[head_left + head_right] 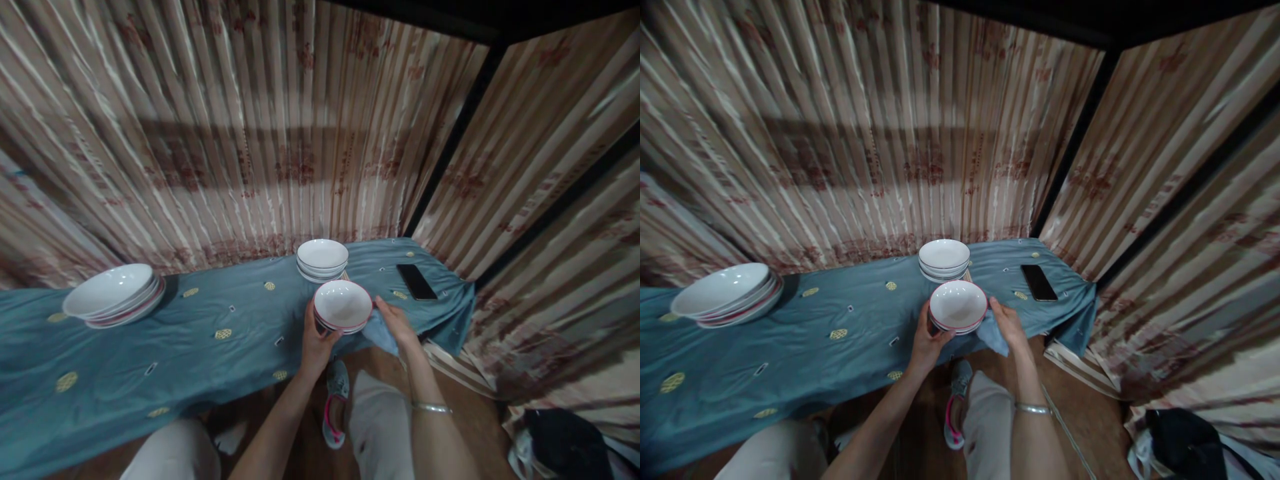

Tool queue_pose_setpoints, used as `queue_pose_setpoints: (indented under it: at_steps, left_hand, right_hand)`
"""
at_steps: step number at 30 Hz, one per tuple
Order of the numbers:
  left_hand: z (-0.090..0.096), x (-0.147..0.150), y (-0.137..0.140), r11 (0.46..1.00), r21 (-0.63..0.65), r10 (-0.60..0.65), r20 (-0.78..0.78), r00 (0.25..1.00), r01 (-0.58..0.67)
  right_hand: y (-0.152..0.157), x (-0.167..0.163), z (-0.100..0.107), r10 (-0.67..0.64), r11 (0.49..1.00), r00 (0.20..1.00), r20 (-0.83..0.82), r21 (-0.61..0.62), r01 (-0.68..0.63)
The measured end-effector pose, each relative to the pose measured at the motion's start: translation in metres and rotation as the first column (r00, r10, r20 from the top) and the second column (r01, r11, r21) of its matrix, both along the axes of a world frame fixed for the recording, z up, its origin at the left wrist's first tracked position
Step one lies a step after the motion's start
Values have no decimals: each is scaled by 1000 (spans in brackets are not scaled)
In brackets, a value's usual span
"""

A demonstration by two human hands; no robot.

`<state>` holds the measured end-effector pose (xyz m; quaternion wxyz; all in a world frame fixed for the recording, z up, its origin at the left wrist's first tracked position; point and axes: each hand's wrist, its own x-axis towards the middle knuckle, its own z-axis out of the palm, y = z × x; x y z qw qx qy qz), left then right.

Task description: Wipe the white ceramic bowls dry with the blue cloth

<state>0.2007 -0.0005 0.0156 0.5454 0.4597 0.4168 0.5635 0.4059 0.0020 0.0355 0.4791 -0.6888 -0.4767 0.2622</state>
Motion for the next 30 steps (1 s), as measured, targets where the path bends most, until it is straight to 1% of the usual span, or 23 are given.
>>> queue_pose_setpoints:
  at_steps: [2,3,6,10,14,18,20,24,27,30]
  left_hand:
    - [1,2,0,1000,6,14,3,1000,-14]
    - [1,3,0,1000,9,26,5,1000,-26]
    - [1,8,0,998,19,62,18,998,-62]
    - [0,15,-1,995,45,93,20,995,-94]
    - [-1,18,-2,993,69,92,-3,996,-92]
    - [2,16,-3,995,59,81,-23,996,-80]
    - [5,14,-3,996,48,71,-23,997,-70]
    - [9,13,-4,998,35,50,4,999,-50]
    - [10,12,-5,999,33,22,31,999,-23]
    - [11,9,-7,1000,0,9,19,1000,-9]
  right_hand:
    - [3,-7,-1,93,996,994,-55,-7,-93]
    - [5,-10,-2,119,993,991,-65,-5,-119]
    - [11,-14,-3,116,993,992,-52,35,-114]
    - [15,-11,-6,110,991,994,-12,78,-109]
    - [15,-12,-6,70,997,991,117,38,-74]
    - [13,-18,-1,15,1000,955,296,-10,-13]
    - [11,-21,3,20,999,936,351,-34,-9]
    - [7,-24,11,51,995,913,405,-95,-14]
    - [2,-23,17,-17,994,899,438,-93,64]
    - [-6,-20,25,-175,977,853,492,-19,212]
